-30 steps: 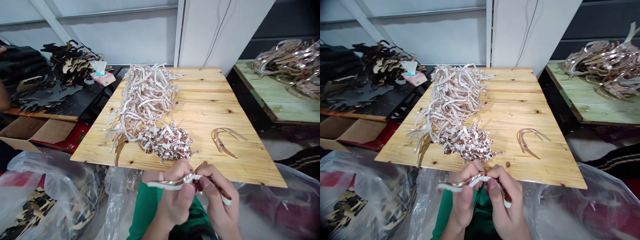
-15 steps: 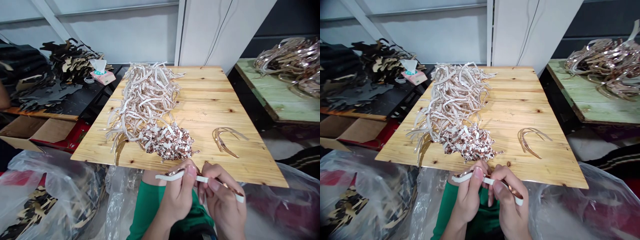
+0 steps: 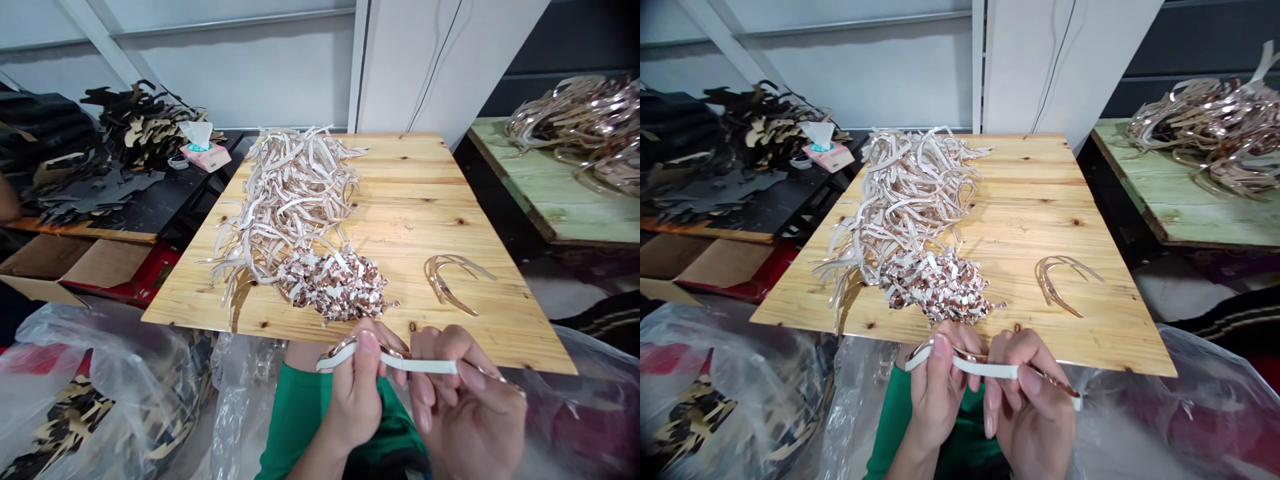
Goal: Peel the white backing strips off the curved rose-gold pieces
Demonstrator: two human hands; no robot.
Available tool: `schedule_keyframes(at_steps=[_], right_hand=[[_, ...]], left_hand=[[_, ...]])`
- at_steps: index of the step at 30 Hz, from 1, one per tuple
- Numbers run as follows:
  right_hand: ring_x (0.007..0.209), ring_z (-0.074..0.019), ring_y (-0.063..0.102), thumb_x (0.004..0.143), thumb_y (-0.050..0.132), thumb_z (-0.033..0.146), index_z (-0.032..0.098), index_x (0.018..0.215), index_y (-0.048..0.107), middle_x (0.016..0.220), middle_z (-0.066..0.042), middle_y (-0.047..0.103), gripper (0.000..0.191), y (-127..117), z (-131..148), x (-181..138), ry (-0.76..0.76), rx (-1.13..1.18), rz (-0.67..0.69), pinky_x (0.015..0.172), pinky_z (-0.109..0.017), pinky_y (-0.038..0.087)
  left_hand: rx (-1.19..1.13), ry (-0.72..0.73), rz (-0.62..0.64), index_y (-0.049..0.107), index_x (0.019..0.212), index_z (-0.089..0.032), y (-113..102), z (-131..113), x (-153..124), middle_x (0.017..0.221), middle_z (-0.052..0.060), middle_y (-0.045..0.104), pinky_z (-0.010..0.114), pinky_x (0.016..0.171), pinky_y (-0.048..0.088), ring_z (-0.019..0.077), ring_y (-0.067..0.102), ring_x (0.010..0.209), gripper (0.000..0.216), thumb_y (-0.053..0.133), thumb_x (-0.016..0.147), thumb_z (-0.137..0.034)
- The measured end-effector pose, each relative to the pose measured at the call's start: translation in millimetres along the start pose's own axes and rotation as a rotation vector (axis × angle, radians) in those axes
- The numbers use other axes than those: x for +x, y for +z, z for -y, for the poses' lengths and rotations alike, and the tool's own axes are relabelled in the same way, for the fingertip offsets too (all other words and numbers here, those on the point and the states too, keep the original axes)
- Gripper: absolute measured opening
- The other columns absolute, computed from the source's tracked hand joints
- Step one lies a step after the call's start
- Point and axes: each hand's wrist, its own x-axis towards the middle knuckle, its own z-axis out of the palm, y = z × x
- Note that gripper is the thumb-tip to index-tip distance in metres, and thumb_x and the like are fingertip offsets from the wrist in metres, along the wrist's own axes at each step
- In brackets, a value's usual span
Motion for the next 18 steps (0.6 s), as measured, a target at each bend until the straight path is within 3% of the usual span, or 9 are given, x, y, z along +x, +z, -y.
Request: schedule_keyframes(at_steps=[3, 7, 10, 13, 16, 18], right_hand=[[0.043, -0.0121, 0.052, 0.104, 0.067, 0.035, 0.025, 0.077, 0.068, 0.058, 0.007, 0.054, 0.029, -0.6, 2.7, -0.9, 0.035, 0.056, 0.049, 0.056, -0.028, 0.057], [0.046, -0.0129, 0.041, 0.106, 0.061, 0.037, 0.026, 0.078, 0.062, 0.062, 0.007, 0.033, 0.03, 1.3, 7.2, -0.4, 0.107, 0.151, 0.12, 0.038, -0.023, 0.04], [0.049, -0.0135, 0.04, 0.107, 0.057, 0.043, 0.025, 0.074, 0.049, 0.062, 0.006, 0.032, 0.038, 0.8, 10.6, 0.2, 0.102, 0.1, 0.165, 0.042, -0.024, 0.042], [0.053, -0.0152, 0.046, 0.106, 0.059, 0.046, 0.025, 0.076, 0.048, 0.061, 0.005, 0.036, 0.038, -4.8, 14.0, -1.6, 0.104, -0.035, 0.229, 0.052, -0.026, 0.047], [0.058, -0.0176, 0.046, 0.109, 0.058, 0.048, 0.027, 0.081, 0.055, 0.065, 0.003, 0.039, 0.035, -11.9, 16.7, -4.6, 0.141, -0.128, 0.282, 0.053, -0.027, 0.047], [0.06, -0.0189, 0.045, 0.11, 0.055, 0.049, 0.027, 0.083, 0.057, 0.067, 0.002, 0.041, 0.035, -13.7, 17.8, -5.2, 0.151, -0.155, 0.304, 0.053, -0.028, 0.047]], left_hand=[[-0.079, 0.007, -0.005, 0.05, 0.081, -0.023, 3.7, -1.4, 3.0, 0.064, -0.002, 0.05, 0.032, 0.074, 0.045, 0.0167, 0.052, 0.067, 0.052, 0.032, 0.125, -0.047], [-0.273, -0.014, 0.027, 0.044, 0.077, -0.024, 8.2, -5.2, 9.3, 0.059, -0.003, 0.042, 0.031, 0.066, 0.041, 0.0155, 0.042, 0.059, 0.054, 0.034, 0.124, -0.049], [-0.312, -0.048, 0.006, 0.043, 0.075, -0.023, 6.3, -5.4, 10.9, 0.06, -0.002, 0.045, 0.031, 0.064, 0.039, 0.0154, 0.043, 0.06, 0.056, 0.038, 0.122, -0.053], [-0.183, -0.089, 0.002, 0.044, 0.074, -0.023, 0.1, -2.1, 7.7, 0.066, 0.001, 0.053, 0.031, 0.069, 0.043, 0.0166, 0.051, 0.067, 0.064, 0.039, 0.117, -0.07], [-0.071, -0.154, 0.172, 0.049, 0.082, -0.023, -5.6, 0.2, 4.5, 0.064, 0.0, 0.058, 0.03, 0.06, 0.039, 0.0158, 0.053, 0.06, 0.066, 0.049, 0.108, -0.084], [-0.035, -0.169, 0.273, 0.049, 0.089, -0.024, -8.1, -1.0, 4.9, 0.061, -0.002, 0.057, 0.029, 0.055, 0.033, 0.0145, 0.052, 0.053, 0.062, 0.059, 0.105, -0.082]])
